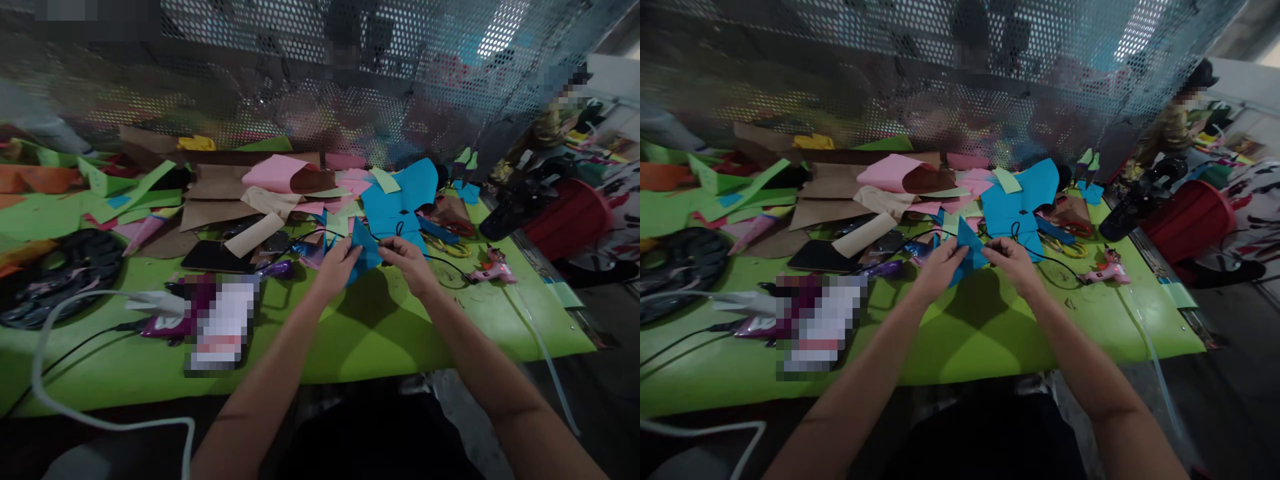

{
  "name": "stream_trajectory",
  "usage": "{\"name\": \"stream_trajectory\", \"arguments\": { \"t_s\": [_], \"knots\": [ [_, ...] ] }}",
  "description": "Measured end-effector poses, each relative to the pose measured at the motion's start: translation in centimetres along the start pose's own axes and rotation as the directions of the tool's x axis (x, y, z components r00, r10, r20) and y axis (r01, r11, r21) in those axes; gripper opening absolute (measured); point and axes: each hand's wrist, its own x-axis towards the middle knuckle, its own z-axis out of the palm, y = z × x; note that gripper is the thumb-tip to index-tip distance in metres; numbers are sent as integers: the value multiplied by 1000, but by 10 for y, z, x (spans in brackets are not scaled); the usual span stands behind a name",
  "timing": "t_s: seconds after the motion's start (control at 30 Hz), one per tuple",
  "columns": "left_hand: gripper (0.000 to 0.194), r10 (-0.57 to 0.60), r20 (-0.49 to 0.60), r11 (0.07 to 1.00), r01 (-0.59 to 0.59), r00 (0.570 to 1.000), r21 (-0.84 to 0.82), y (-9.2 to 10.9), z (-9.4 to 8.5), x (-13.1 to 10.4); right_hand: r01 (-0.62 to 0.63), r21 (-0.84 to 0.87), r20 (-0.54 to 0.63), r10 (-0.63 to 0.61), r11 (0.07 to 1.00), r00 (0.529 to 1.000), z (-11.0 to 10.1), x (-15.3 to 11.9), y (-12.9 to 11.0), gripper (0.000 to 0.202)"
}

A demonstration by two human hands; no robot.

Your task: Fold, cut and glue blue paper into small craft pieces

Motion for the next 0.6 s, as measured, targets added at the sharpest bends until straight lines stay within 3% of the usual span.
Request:
{"name": "stream_trajectory", "arguments": {
  "t_s": [0.1, 0.23, 0.4, 0.6],
  "knots": [
    [23, -50, 2, 993, 50, 999, -103, 2, 0, 0, -6, -23, -6, 6, 1000, 1000, 3, 0, 4, 42],
    [23, -90, 121, 961, 118, 989, -248, 2, 4, -3, 17, -6, -84, -18, 1000, 996, 1, 1, 5, 38],
    [26, -110, 253, 957, 171, 961, -233, 0, 6, -5, 47, 46, -145, -40, 998, 989, 1, 1, 7, 31],
    [22, -77, 246, 949, 146, 966, -279, 5, 4, -6, 66, 66, -189, -53, 996, 981, 0, 1, 7, 27]
  ]
}}
